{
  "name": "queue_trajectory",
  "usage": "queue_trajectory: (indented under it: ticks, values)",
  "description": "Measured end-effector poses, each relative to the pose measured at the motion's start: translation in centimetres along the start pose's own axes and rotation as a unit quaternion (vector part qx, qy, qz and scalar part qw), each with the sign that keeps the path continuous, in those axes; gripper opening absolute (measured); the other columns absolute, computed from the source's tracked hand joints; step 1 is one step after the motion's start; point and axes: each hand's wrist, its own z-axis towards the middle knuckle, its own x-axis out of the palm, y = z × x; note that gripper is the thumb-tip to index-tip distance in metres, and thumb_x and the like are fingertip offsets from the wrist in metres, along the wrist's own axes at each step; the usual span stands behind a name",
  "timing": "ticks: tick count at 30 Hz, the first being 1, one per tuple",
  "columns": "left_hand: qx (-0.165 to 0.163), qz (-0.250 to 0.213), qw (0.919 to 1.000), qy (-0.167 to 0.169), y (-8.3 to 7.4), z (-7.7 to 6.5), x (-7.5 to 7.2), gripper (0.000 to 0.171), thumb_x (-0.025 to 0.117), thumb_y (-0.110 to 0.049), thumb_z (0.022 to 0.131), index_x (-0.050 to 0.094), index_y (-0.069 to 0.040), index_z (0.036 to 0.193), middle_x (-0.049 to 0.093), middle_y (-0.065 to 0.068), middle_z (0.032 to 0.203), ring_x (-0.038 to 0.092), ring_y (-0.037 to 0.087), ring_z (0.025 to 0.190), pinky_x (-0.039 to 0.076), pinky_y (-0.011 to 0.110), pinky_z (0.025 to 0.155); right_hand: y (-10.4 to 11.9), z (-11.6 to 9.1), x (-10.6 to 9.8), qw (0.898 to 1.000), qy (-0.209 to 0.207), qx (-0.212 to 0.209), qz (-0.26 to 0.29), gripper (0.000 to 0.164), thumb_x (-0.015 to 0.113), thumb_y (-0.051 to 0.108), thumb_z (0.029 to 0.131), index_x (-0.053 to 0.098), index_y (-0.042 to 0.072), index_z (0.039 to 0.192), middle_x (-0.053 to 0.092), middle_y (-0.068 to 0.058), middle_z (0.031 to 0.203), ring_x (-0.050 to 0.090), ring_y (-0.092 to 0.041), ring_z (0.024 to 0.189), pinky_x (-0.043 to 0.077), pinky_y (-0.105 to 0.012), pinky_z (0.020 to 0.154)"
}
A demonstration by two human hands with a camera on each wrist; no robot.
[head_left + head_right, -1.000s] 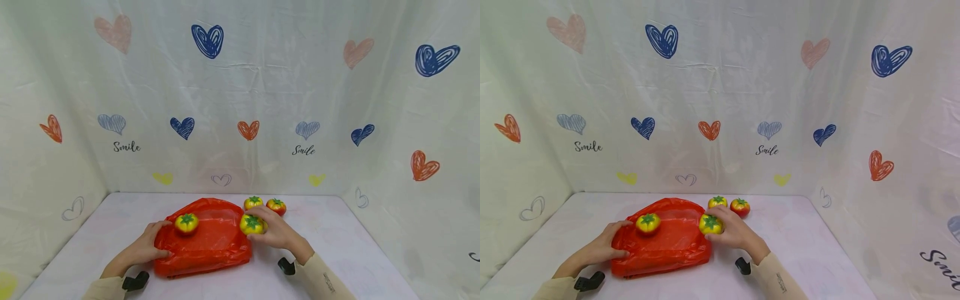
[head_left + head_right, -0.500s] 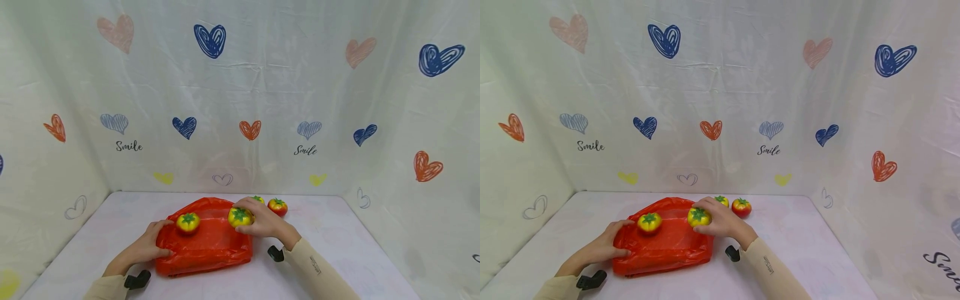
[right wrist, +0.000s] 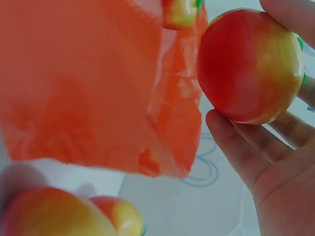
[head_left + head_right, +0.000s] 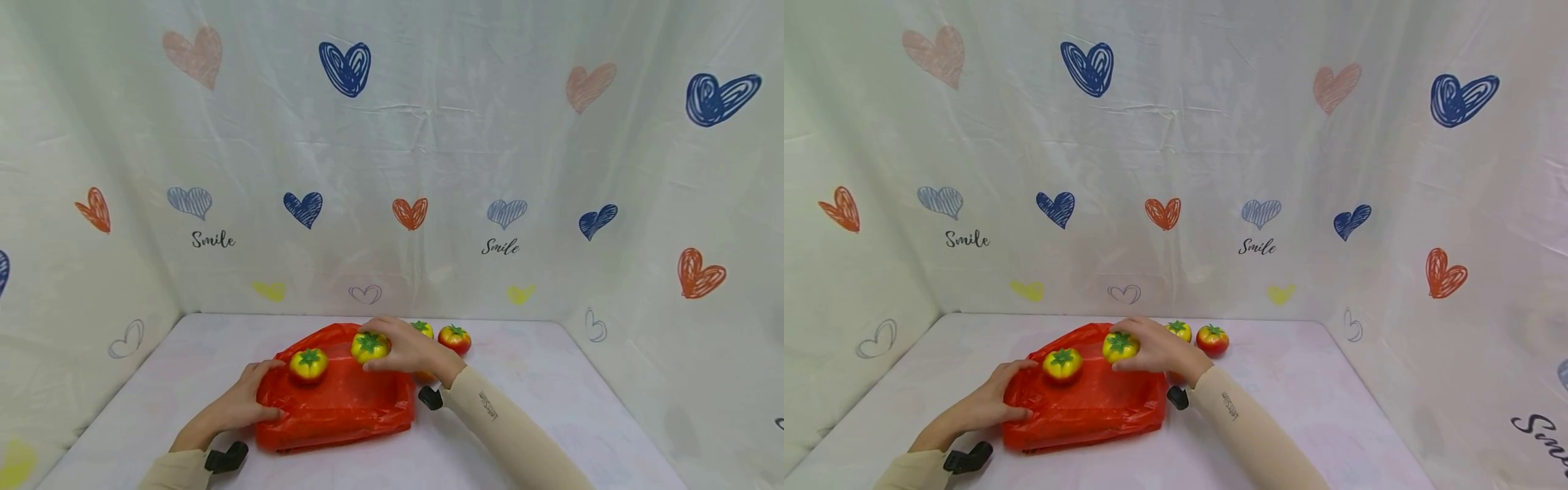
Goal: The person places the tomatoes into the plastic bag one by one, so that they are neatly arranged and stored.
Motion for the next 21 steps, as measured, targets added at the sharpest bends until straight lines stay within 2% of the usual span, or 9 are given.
queue_trajectory:
  ticks: [6, 16, 21]
  values:
    - [-0.004, 0.004, 1.0, 0.001, 0.0, 0.1, 0.0, 0.084, 0.084, -0.03, 0.067, 0.039, -0.012, 0.136, 0.034, 0.022, 0.132, 0.043, 0.038, 0.115, 0.046, 0.059, 0.089, 0.3, 1.7, 0.5, 1.0, 0.02, 0.006, -0.012, 0.06, 0.073, 0.056, 0.076, 0.05, 0.039, 0.128, 0.046, 0.014, 0.131, 0.045, -0.01, 0.113, 0.047, -0.034, 0.092]
    - [-0.007, -0.003, 1.0, -0.001, 0.1, 0.0, 0.0, 0.084, 0.084, -0.028, 0.067, 0.039, -0.011, 0.136, 0.033, 0.022, 0.134, 0.042, 0.038, 0.117, 0.045, 0.059, 0.091, 0.7, 3.9, 1.3, 0.999, 0.045, -0.011, -0.027, 0.057, 0.075, 0.042, 0.078, 0.052, 0.029, 0.128, 0.051, 0.012, 0.125, 0.048, -0.009, 0.109, 0.046, -0.029, 0.093]
    - [-0.002, -0.006, 1.0, -0.003, 0.0, 0.0, 0.1, 0.083, 0.084, -0.028, 0.067, 0.039, -0.012, 0.135, 0.033, 0.021, 0.133, 0.043, 0.038, 0.116, 0.045, 0.059, 0.09, 0.6, 4.6, 1.8, 0.998, 0.052, -0.019, -0.025, 0.055, 0.075, 0.041, 0.078, 0.053, 0.027, 0.127, 0.052, 0.013, 0.124, 0.048, -0.008, 0.108, 0.045, -0.029, 0.095]
